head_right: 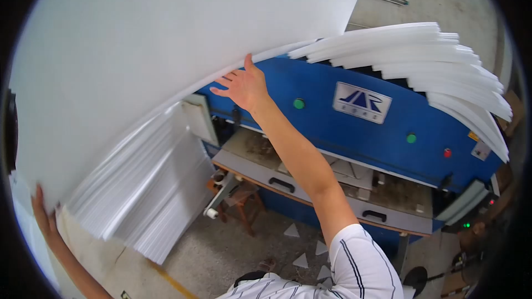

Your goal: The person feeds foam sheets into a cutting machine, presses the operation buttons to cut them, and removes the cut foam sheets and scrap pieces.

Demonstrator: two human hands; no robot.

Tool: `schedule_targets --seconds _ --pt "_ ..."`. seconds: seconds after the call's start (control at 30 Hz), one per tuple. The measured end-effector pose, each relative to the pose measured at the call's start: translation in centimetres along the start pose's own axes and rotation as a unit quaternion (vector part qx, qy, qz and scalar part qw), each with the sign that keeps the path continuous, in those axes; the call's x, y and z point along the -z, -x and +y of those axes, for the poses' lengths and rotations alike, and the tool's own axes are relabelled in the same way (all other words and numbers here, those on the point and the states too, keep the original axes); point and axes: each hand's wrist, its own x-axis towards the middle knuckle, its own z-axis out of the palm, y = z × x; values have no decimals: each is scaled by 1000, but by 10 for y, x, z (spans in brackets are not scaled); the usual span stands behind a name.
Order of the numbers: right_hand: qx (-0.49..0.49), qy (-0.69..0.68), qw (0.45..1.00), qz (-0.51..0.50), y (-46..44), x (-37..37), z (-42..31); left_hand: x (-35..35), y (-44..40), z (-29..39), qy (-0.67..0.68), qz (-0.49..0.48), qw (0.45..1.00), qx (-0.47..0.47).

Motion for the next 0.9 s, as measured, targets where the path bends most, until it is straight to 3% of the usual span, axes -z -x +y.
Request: schedule_targets --seconds 0.07,0.17,0.27,0.37,0.43,0.6,0.7,0.77,0.9 --pt "65 -49 996 -34 -6 -12 25 113 24 -22 25 -11 999 34" --pt "175 -66 982 -1 -6 -27 48 279 68 -71 30 -16 999 19" --pt "198 -58 975 88 6 -27 66 335 149 -113 32 45 994 90" --pt "132 -101 976 142 44 -14 134 361 213 -170 3 73 980 186" --pt "121 -23 957 263 77 33 210 371 255 -215 -17 74 963 259" --pt "10 -44 895 444 255 137 344 390 340 -292 -80 27 905 418" --pt "11 3 817 577 354 186 338 397 364 -306 -101 -6 878 467" --pt "40 72 787 612 412 231 329 400 369 -313 -109 -37 868 483" --pt "86 27 788 609 484 286 273 393 365 -342 -94 -111 858 493"
